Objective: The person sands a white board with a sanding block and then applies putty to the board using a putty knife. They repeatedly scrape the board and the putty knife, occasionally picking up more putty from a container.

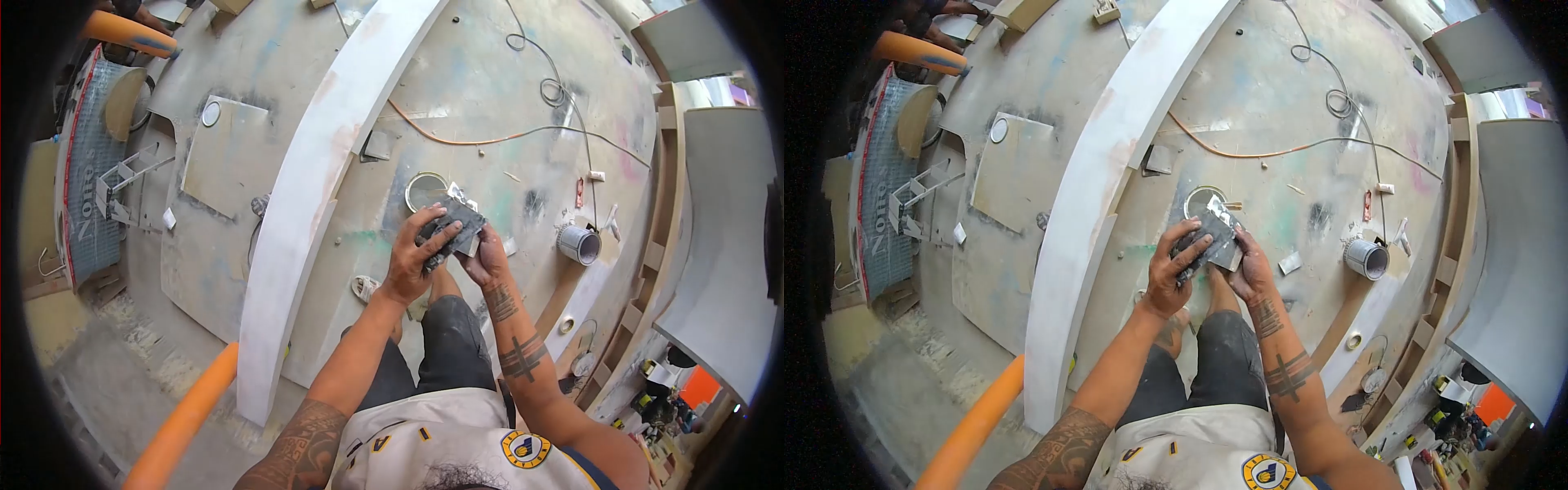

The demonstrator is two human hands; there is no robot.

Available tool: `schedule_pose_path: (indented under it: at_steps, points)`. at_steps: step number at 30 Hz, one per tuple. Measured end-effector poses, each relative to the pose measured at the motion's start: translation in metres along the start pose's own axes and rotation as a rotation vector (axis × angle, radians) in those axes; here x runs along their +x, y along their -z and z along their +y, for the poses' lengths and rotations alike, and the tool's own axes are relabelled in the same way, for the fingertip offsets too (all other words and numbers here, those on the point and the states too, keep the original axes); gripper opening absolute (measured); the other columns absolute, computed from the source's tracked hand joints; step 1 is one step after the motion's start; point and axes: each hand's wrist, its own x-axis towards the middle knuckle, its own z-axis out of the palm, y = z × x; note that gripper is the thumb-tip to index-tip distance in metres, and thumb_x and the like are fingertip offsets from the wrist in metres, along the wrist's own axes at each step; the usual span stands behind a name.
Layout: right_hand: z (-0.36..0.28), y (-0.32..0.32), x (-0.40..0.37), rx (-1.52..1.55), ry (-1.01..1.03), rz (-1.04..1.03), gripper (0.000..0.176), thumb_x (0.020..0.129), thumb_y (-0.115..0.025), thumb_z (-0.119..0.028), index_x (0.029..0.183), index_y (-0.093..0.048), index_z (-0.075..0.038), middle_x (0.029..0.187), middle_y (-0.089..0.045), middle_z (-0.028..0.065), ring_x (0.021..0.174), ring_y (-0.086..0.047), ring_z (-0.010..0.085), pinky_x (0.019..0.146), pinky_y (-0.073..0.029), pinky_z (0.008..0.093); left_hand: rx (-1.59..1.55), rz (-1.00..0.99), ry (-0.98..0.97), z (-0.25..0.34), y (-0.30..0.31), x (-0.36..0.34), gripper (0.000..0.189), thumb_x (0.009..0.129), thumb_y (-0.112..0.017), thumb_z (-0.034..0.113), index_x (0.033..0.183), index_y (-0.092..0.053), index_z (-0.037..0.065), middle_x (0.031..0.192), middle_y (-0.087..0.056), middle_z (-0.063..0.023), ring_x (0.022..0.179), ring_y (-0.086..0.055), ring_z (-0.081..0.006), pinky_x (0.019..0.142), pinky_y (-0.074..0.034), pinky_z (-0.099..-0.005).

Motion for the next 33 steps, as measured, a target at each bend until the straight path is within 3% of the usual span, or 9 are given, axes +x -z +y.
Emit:
schedule_pose_path:
  at_steps: [14, 16, 18, 20, 21, 22, 24, 26, 33]
  points:
    - [0.053, -0.08, -0.067, -0.208, 0.18, -0.155, 0.034, 0.104, -0.047, -0.02, 0.127, -0.055, 0.003, 0.116, -0.067, 0.0142, 0.103, -0.068, 0.0222, 0.091, -0.056, 0.0372, 0.228, -0.062, 0.217, 0.01, 0.111, -0.07, 0.067, 0.073, -0.058, -0.017, 0.132, -0.062, 0.013, 0.128, -0.059, -0.0134, 0.114, -0.062, -0.0321, 0.092, -0.055, -0.0392]
    - [0.054, -0.093, -0.077, -0.277, 0.173, -0.214, 0.032, 0.104, -0.048, -0.02, 0.125, -0.057, 0.003, 0.114, -0.067, 0.0136, 0.1, -0.068, 0.021, 0.089, -0.056, 0.0346, 0.066, 0.071, 0.429, 0.009, 0.126, -0.089, 0.073, 0.071, -0.055, -0.02, 0.135, -0.06, 0.017, 0.128, -0.058, -0.0109, 0.115, -0.062, -0.0304, 0.092, -0.054, -0.0369]
    - [0.057, -0.112, -0.089, -0.94, 0.374, -0.242, 0.032, 0.104, -0.049, -0.02, 0.123, -0.06, 0.003, 0.114, -0.067, 0.013, 0.097, -0.066, 0.0214, 0.086, -0.053, 0.0324, 0.004, 0.246, 0.434, 0.001, 0.135, -0.105, 0.046, 0.089, -0.054, -0.008, 0.133, -0.058, 0.005, 0.127, -0.059, -0.0102, 0.115, -0.061, -0.0245, 0.092, -0.052, -0.0332]
    - [0.066, -0.144, -0.101, -1.189, 0.504, -0.29, 0.032, 0.104, -0.049, -0.021, 0.123, -0.061, 0.003, 0.113, -0.067, 0.0134, 0.096, -0.065, 0.0225, 0.085, -0.051, 0.032, -1.018, 0.654, 0.891, -0.002, 0.15, -0.115, 0.032, 0.103, -0.049, 0.014, 0.129, -0.056, -0.003, 0.122, -0.06, -0.0112, 0.116, -0.058, -0.02, 0.093, -0.05, -0.0311]
    - [0.071, -0.157, -0.1, -1.304, 0.742, -0.495, 0.032, 0.102, -0.053, -0.019, 0.124, -0.06, 0.004, 0.113, -0.067, 0.0149, 0.098, -0.065, 0.0256, 0.087, -0.051, 0.0337, -1.131, 0.705, 0.925, -0.003, 0.159, -0.117, 0.041, 0.106, -0.044, 0.029, 0.13, -0.053, -0.004, 0.119, -0.062, -0.0139, 0.111, -0.063, -0.0227, 0.091, -0.053, -0.0342]
    - [0.075, -0.169, -0.101, -1.395, 0.989, -0.707, 0.033, 0.1, -0.056, -0.017, 0.125, -0.06, 0.004, 0.113, -0.066, 0.0165, 0.1, -0.064, 0.0288, 0.089, -0.05, 0.0353, -1.13, 0.727, 0.919, 0.008, 0.174, -0.113, 0.041, 0.106, -0.044, 0.029, 0.13, -0.053, -0.004, 0.119, -0.062, -0.0139, 0.111, -0.063, -0.0227, 0.091, -0.053, -0.0342]
    - [0.08, -0.187, -0.104, -1.511, 0.936, -0.829, 0.035, 0.093, -0.064, -0.017, 0.124, -0.063, 0.0, 0.116, -0.065, 0.0168, 0.102, -0.063, 0.0317, 0.091, -0.05, 0.0381, -1.382, 0.55, 0.897, 0.031, 0.2, -0.106, 0.039, 0.104, -0.048, 0.027, 0.13, -0.052, -0.002, 0.115, -0.065, -0.0147, 0.101, -0.068, -0.025, 0.087, -0.058, -0.0381]
    - [0.094, -0.205, -0.098, -1.61, 1.151, -1.282, 0.038, 0.086, -0.07, -0.017, 0.123, -0.065, -0.006, 0.123, -0.063, 0.0133, 0.103, -0.063, 0.0308, 0.09, -0.052, 0.0406, -1.437, 0.624, 0.869, 0.039, 0.207, -0.104, 0.038, 0.103, -0.049, 0.027, 0.129, -0.052, 0.0, 0.114, -0.066, -0.0144, 0.094, -0.071, -0.0261, 0.084, -0.06, -0.0412]
    - [0.145, -0.188, -0.066, -1.994, 1.229, -1.227, 0.054, 0.078, -0.07, -0.011, 0.131, -0.061, -0.018, 0.134, -0.055, 0.0092, 0.118, -0.051, 0.032, 0.098, -0.046, 0.0433, -1.443, 0.711, 0.817, 0.055, 0.244, -0.127, 0.038, 0.102, -0.053, 0.026, 0.133, -0.051, 0.003, 0.117, -0.066, -0.013, 0.102, -0.069, -0.026, 0.088, -0.058, -0.0409]
